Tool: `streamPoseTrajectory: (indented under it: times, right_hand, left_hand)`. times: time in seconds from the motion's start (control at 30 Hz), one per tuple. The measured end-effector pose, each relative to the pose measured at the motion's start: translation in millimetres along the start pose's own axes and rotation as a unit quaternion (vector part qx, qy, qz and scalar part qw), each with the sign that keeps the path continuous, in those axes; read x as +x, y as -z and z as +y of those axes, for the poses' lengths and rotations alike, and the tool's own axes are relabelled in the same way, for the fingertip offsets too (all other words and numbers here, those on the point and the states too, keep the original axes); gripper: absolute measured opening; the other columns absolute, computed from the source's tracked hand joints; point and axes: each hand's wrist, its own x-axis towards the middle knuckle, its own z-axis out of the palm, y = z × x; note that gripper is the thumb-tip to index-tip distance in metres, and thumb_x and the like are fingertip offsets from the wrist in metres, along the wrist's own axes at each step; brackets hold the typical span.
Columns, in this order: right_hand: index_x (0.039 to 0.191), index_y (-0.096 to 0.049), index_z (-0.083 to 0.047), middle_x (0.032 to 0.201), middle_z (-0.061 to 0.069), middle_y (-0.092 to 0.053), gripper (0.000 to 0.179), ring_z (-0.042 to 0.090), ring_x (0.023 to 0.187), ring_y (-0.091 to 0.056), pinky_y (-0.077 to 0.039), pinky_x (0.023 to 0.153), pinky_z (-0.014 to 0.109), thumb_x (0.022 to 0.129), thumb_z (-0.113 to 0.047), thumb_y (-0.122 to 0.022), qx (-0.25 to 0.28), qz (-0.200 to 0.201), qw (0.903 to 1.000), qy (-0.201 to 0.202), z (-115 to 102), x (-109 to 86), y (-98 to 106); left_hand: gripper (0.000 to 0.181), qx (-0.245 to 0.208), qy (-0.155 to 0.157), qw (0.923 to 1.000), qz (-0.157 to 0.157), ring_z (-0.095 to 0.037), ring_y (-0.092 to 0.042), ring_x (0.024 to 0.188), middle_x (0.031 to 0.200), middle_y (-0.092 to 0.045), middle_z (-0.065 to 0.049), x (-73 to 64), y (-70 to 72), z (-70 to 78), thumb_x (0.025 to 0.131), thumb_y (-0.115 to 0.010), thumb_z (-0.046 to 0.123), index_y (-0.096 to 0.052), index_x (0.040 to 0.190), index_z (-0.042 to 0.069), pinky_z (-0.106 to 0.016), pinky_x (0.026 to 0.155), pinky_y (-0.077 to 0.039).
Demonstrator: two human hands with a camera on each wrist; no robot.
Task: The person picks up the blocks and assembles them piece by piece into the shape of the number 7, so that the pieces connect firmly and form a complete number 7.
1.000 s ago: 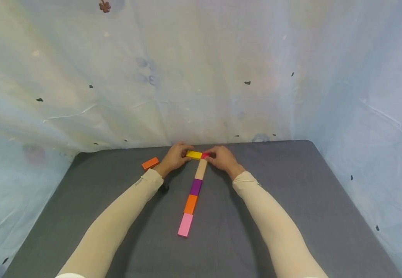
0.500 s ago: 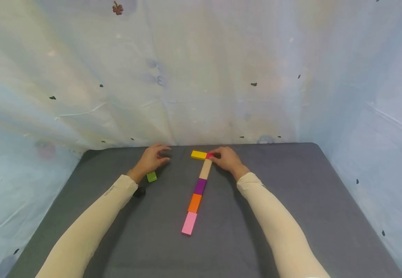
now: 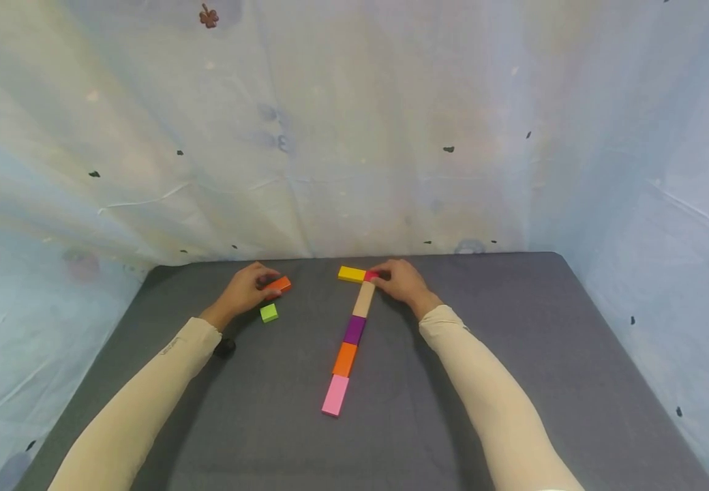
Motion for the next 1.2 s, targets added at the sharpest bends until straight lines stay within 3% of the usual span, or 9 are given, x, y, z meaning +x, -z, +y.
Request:
streamPoseTrajectory:
  times: [0.2, 0.5, 1.2]
  right_hand:
    - [0.131, -0.067, -0.014, 0.132, 0.012, -0.066, 0.037, 0.031, 0.124, -0.059, -0.043, 0.109, 0.050, 0.098, -0.031, -0.064, 0.001, 0.007, 0.9999, 0.012, -1.0, 0.0, -0.2]
    - [0.129, -0.068, -0.013, 0.129, 0.012, -0.067, 0.036, 0.031, 0.119, -0.061, -0.044, 0.107, 0.050, 0.097, -0.029, -0.066, 0.012, 0.011, 0.9998, 0.015, -5.0, -1.0, -0.9]
    - [0.130, -0.068, -0.015, 0.131, 0.011, -0.066, 0.037, 0.031, 0.124, -0.059, -0.043, 0.109, 0.050, 0.097, -0.032, -0.066, 0.007, 0.006, 0.9999, 0.009, -5.0, 2.0, -0.4]
  left_hand:
    - [0.049, 0.006, 0.001, 0.9999, -0.015, -0.029, -0.060, 0.104, 0.118, -0.062, -0.011, -0.4, 0.0, -2.9, 0.087, -0.078, 0.030, -0.065, 0.130, 0.009, -0.048, 0.092, -0.049]
    - [0.047, 0.008, -0.013, 0.9998, -0.016, -0.026, -0.060, 0.096, 0.116, -0.064, -0.013, -3.7, -1.7, -6.8, 0.088, -0.078, 0.024, -0.065, 0.130, 0.005, -0.045, 0.086, -0.050]
    - [0.047, 0.017, -0.013, 0.9997, -0.012, -0.029, -0.060, 0.098, 0.116, -0.064, -0.014, -1.9, -1.5, -7.3, 0.088, -0.078, 0.022, -0.065, 0.129, 0.003, -0.046, 0.087, -0.051]
